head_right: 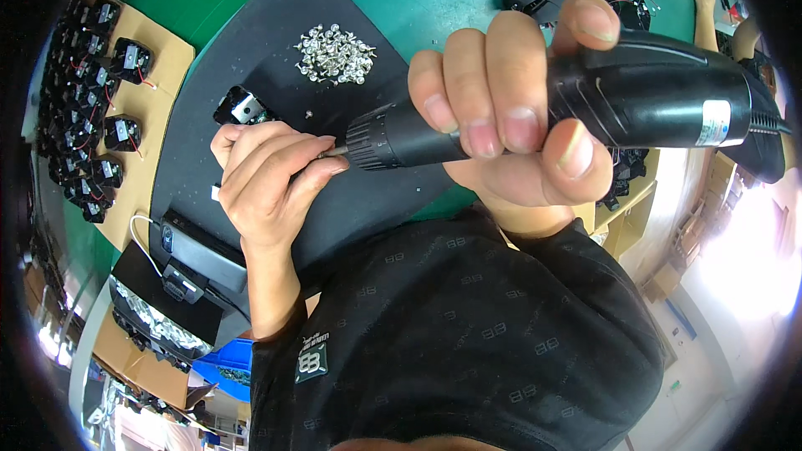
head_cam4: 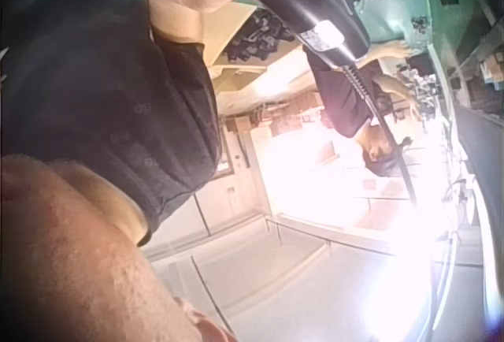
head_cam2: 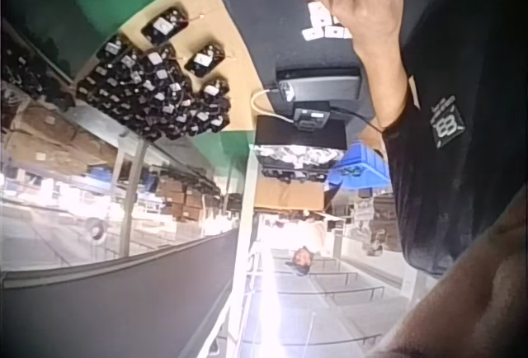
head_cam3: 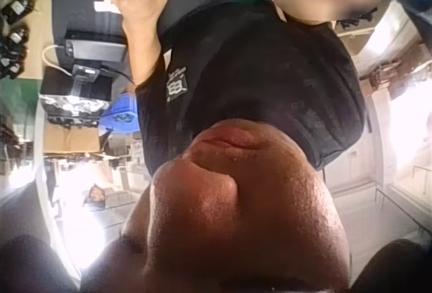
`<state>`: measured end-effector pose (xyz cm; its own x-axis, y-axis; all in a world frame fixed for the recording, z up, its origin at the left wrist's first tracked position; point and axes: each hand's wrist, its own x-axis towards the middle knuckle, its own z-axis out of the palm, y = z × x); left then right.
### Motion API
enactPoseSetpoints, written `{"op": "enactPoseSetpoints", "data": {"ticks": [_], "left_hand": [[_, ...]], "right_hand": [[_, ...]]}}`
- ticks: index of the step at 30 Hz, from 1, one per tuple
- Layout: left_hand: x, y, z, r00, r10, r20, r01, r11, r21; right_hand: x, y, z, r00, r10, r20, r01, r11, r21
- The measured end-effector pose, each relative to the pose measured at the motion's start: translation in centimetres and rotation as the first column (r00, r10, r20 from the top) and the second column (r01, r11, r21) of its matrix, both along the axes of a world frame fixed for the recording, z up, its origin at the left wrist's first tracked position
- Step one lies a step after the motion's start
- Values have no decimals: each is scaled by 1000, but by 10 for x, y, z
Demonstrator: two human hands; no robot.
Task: The person uses a power screwdriver to fasten screws into small black electronic devices on a green workbench. They repeatedly pick up devices, align them, drive screws, and place the finished units aside. Metal brackets and a pile of screws are also handled during the process.
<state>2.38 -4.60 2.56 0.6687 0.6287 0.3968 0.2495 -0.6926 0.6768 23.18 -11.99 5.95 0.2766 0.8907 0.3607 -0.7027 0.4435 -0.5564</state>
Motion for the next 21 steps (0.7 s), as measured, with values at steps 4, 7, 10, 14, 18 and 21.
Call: {"op": "enactPoseSetpoints", "data": {"ticks": [4, 7, 10, 14, 18, 21], "left_hand": [[-3, 1, 1, 1000, -3, -7, 3, 1000, 1], [-5, 1, 2, 1000, -10, -8, 10, 1000, 1], [-3, 2, 5, 1000, -18, 17, 18, 1000, -25], [-10, 2, 6, 999, -28, -42, 28, 1000, -1], [-31, 12, 1, 995, 95, -32, -93, 994, 61], [-48, 22, 0, 943, 177, -282, -174, 984, 33]], "right_hand": [[-5, 2, 2, 997, -4, -78, 7, 999, 33], [-6, 3, 2, 996, 11, -88, -7, 999, 50], [-5, 2, 7, 997, 10, -71, -7, 999, 36], [-6, 4, 6, 998, 28, -57, -25, 999, 47], [-8, 6, 7, 1000, 0, -5, 0, 1000, 9], [-18, 13, 2, 998, -34, 44, 35, 999, -32]]}}
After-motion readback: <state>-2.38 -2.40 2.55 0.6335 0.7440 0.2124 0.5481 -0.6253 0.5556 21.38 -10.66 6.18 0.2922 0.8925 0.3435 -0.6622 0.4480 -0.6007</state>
